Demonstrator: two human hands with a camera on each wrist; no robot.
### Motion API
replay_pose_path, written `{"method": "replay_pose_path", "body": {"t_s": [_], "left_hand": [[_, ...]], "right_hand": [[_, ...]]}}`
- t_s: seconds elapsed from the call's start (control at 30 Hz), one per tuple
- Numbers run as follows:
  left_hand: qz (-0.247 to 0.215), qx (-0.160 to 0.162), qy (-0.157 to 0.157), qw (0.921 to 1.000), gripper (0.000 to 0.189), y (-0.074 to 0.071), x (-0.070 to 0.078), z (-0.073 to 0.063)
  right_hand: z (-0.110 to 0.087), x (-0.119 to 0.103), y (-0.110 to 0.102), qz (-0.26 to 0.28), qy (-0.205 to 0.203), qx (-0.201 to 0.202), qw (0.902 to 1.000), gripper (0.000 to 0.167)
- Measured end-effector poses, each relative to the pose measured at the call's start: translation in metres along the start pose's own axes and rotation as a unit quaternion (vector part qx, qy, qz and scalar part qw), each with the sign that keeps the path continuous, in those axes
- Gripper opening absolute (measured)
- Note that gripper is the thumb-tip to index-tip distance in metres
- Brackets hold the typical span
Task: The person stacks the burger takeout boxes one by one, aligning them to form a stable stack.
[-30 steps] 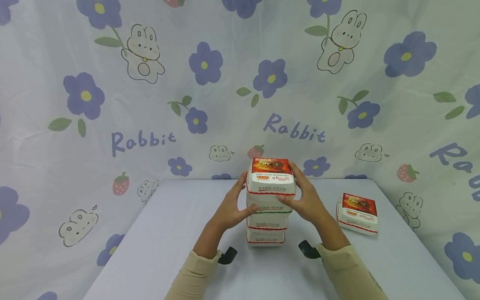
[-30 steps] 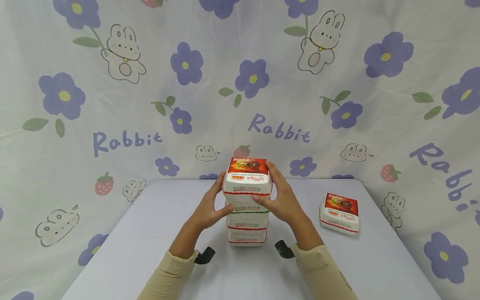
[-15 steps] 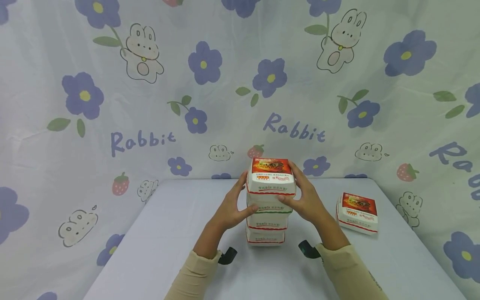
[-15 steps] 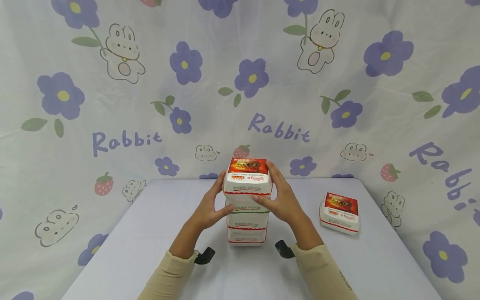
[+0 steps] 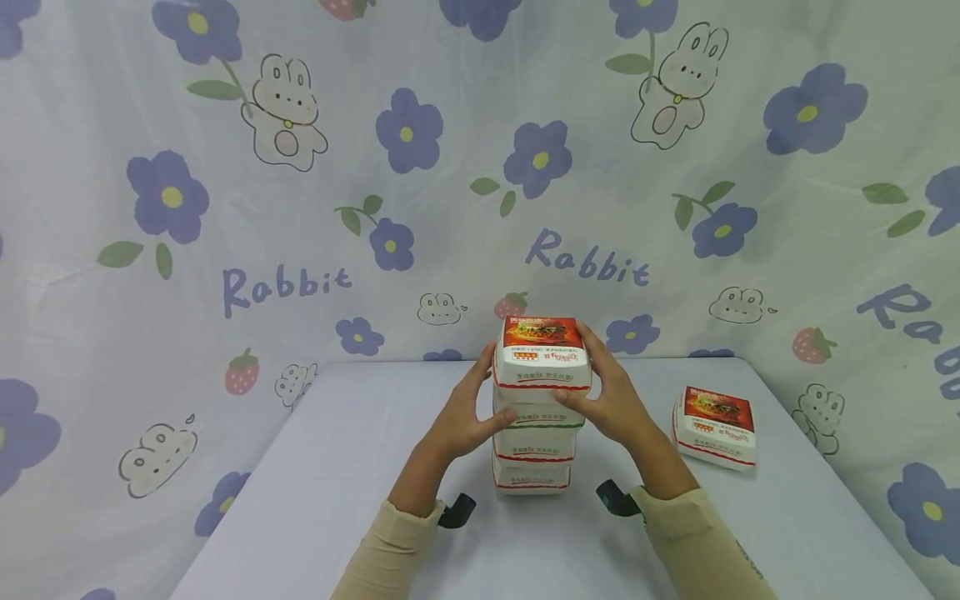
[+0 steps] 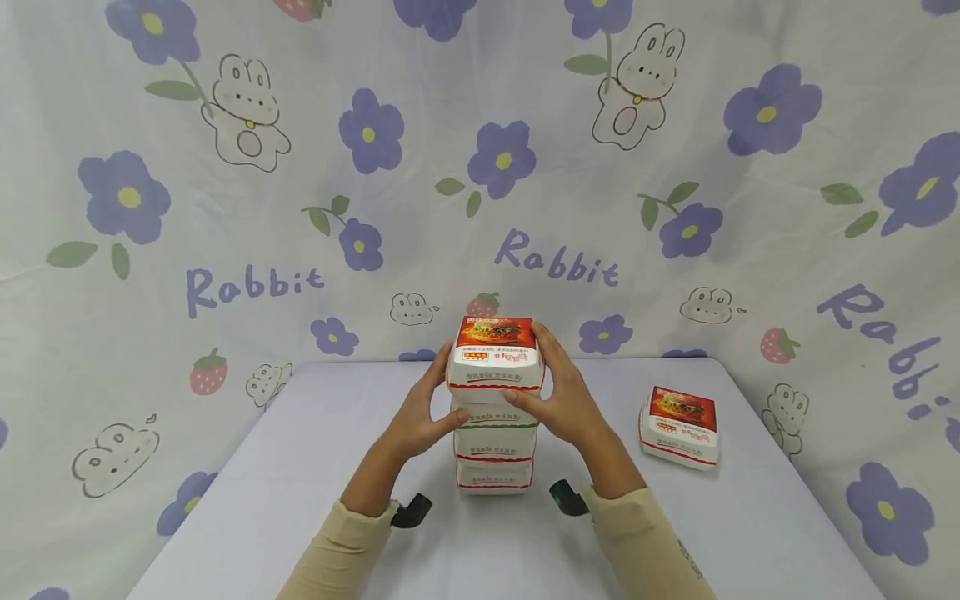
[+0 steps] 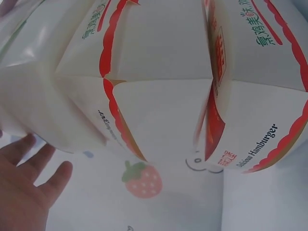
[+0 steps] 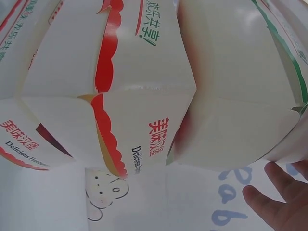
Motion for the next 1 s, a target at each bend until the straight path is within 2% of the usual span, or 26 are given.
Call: {"method": "replay_pose_path", "body": {"t_s": [0.7, 1.0], "left_hand": [[0.008, 0.003, -0.004, 1.0000, 0.096, 0.0007, -0.0006, -0.0006], [0.008, 0.005, 0.008, 0.9999, 0.096, 0.0009, -0.0005, -0.0005]], "right_hand": [[-0.0018, 0.0022, -0.0006, -0.003, 0.003, -0.001, 1.0000, 0.099], [-0.0032, 0.0040, -0.0014, -0.005, 0.009, -0.004, 0.9999, 0.103]]}}
Point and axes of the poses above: each hand's wrist, its own z-axis towards the middle knuckle, its own y-axis out of the palm, x = y × z, the point moved 3 cm from there along z, towards the middle knuckle, and after that the axes turned 8 degrees about -y, right-handed, at the moved point
